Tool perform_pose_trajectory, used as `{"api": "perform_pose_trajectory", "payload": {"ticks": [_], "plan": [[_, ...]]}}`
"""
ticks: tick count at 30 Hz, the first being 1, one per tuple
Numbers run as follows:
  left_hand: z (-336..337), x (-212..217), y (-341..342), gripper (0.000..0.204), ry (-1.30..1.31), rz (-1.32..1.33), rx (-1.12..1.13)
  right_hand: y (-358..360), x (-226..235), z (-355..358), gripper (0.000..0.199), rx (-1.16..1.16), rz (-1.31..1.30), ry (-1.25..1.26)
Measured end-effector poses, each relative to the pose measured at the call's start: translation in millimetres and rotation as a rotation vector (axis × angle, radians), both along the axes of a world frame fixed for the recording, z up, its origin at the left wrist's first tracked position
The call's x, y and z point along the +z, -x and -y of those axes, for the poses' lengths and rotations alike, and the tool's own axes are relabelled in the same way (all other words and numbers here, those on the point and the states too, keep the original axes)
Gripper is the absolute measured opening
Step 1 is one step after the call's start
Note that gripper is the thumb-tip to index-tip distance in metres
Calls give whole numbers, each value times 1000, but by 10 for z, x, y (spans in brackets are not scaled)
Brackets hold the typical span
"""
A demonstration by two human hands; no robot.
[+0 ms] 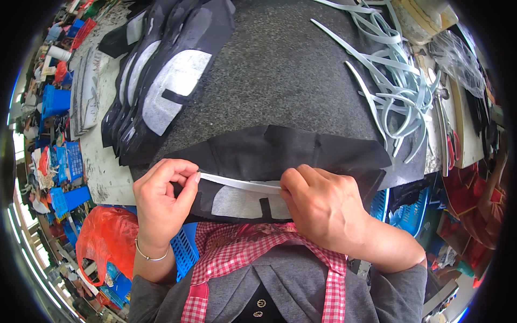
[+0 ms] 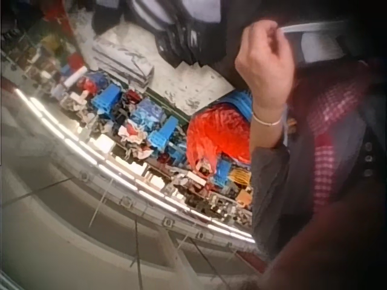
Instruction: The person places reinforcement strips onto black shoe pieces, folds the edges over the strips, and presses them down firmly by hand.
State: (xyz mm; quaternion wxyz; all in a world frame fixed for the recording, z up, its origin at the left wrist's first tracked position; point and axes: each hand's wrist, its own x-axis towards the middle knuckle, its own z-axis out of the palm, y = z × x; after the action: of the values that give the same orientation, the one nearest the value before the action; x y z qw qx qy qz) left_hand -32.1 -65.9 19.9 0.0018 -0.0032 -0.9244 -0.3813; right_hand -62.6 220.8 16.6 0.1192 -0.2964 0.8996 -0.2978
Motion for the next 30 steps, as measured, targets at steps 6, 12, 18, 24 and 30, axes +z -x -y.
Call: {"api": "perform_pose_trajectory", "payload": {"ticks": [6, 12, 18, 24, 30], "plan": [[-3, -74, 105, 26, 274, -207, -196, 11, -120, -9, 16, -8, 14, 6], [-71, -85, 150, 50, 464, -297, -651, 16, -164, -8, 15, -44, 53, 22], [-445, 99, 64, 44, 523, -227, -705, 26, -259, -29, 24, -46, 1, 20], [-718, -177, -100, 46, 230, -198, -680, -33, -99, -160, 34, -137, -139, -114], [-774, -208, -164, 53, 340, -192, -683, -131, 42, -505, 18, -235, -134, -48]]}}
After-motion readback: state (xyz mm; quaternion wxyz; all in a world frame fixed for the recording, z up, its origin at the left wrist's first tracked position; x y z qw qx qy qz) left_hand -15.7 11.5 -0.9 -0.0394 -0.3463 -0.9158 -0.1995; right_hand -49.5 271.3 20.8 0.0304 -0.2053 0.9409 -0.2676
